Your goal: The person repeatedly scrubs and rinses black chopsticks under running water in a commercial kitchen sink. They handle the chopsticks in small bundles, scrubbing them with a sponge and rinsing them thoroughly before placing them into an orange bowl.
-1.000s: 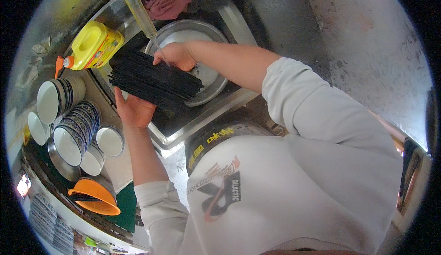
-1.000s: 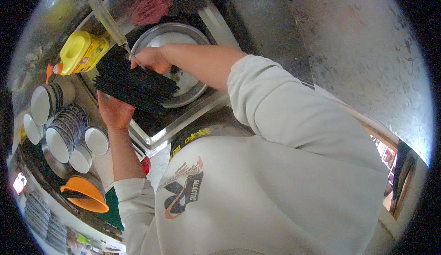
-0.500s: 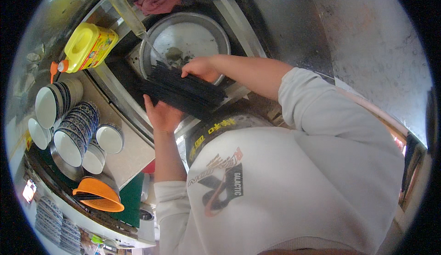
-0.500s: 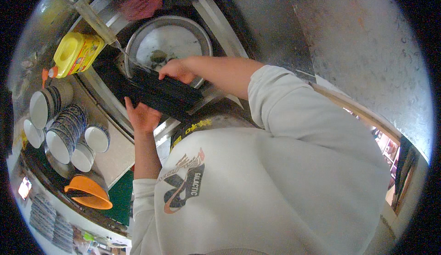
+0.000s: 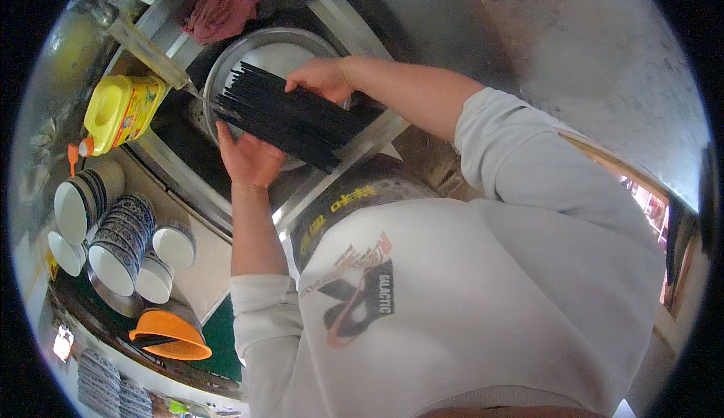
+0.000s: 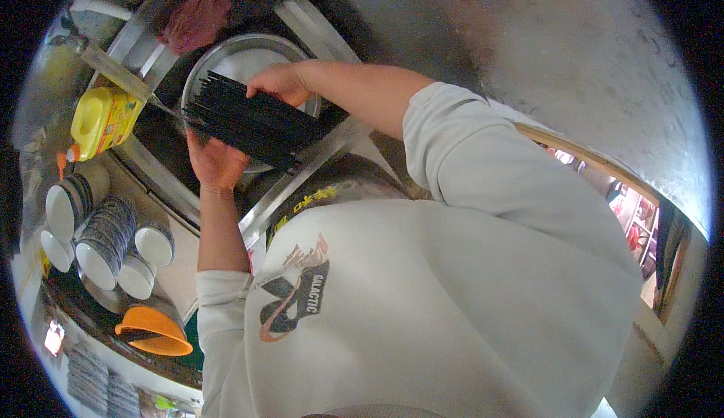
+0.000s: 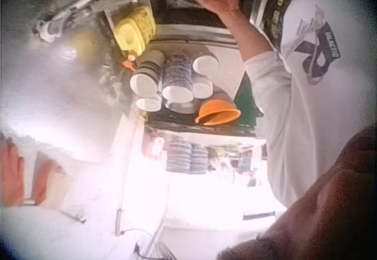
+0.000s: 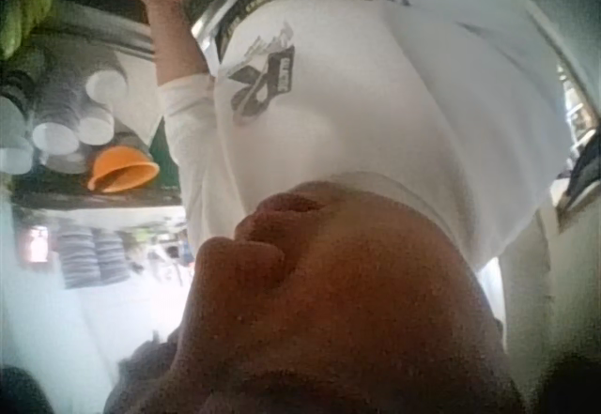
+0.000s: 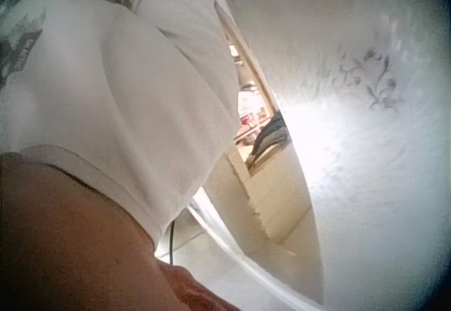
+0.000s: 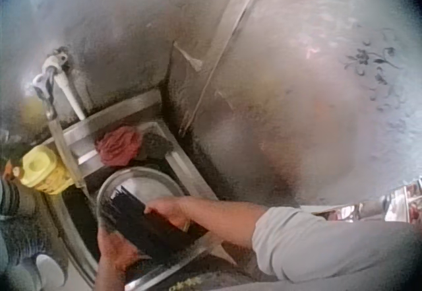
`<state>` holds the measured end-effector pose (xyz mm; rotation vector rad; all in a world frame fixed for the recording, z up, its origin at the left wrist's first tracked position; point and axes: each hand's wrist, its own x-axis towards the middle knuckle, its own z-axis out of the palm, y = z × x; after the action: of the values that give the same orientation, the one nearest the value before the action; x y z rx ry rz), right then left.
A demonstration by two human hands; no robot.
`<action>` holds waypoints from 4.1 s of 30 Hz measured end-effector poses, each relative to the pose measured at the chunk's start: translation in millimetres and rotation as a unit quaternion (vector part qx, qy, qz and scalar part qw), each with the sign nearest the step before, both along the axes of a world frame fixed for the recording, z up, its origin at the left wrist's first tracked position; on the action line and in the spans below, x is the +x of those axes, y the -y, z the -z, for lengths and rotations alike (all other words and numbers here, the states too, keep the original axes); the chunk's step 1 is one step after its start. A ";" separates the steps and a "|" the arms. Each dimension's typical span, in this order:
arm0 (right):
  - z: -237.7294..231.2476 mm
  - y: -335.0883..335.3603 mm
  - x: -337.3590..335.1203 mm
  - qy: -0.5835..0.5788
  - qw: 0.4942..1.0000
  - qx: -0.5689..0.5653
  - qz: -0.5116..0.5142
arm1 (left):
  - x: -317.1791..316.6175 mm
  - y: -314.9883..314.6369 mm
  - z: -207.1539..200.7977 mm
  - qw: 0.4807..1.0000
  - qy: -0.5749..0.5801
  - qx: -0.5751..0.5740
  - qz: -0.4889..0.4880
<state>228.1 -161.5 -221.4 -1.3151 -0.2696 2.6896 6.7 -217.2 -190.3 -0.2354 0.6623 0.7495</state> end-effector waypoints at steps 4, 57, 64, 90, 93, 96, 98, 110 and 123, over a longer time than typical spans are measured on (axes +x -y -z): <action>-5.0 -21.8 9.8 0.006 0.999 0.020 0.041 | 9.5 -31.3 -6.0 0.999 -0.020 0.039 0.008; 26.2 25.9 -45.0 0.084 0.993 -0.007 -0.079 | -34.1 34.2 17.1 1.000 0.022 -0.015 -0.009; -39.8 28.8 -68.4 0.299 0.687 0.517 -0.413 | 32.2 -3.2 58.0 0.988 -0.130 -0.041 -0.067; 5.0 57.6 -2.6 0.191 0.956 0.063 0.215 | 39.7 -29.9 -16.6 0.933 -0.220 0.133 -0.254; 7.9 58.2 3.5 0.219 0.952 0.089 0.195 | 20.1 -37.3 -13.9 0.934 -0.217 0.155 -0.237; 2.9 59.6 -2.2 0.208 0.957 0.102 0.175 | 26.6 -37.6 1.1 0.942 -0.196 0.146 -0.231; -1.0 60.5 -8.1 0.177 0.963 0.087 0.184 | 31.8 -35.2 -0.3 0.950 -0.193 0.113 -0.219; 11.3 56.8 21.8 0.240 0.954 0.146 0.108 | 31.7 -49.5 -27.5 0.931 -0.229 0.118 -0.259; 1.2 53.1 14.3 0.269 0.942 0.194 0.048 | 50.1 -48.5 -17.0 0.910 -0.289 0.069 -0.290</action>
<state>242.5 -214.6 -222.7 -1.8286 -0.7263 1.9997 56.8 -168.8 -173.3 -0.0697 1.1173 1.4650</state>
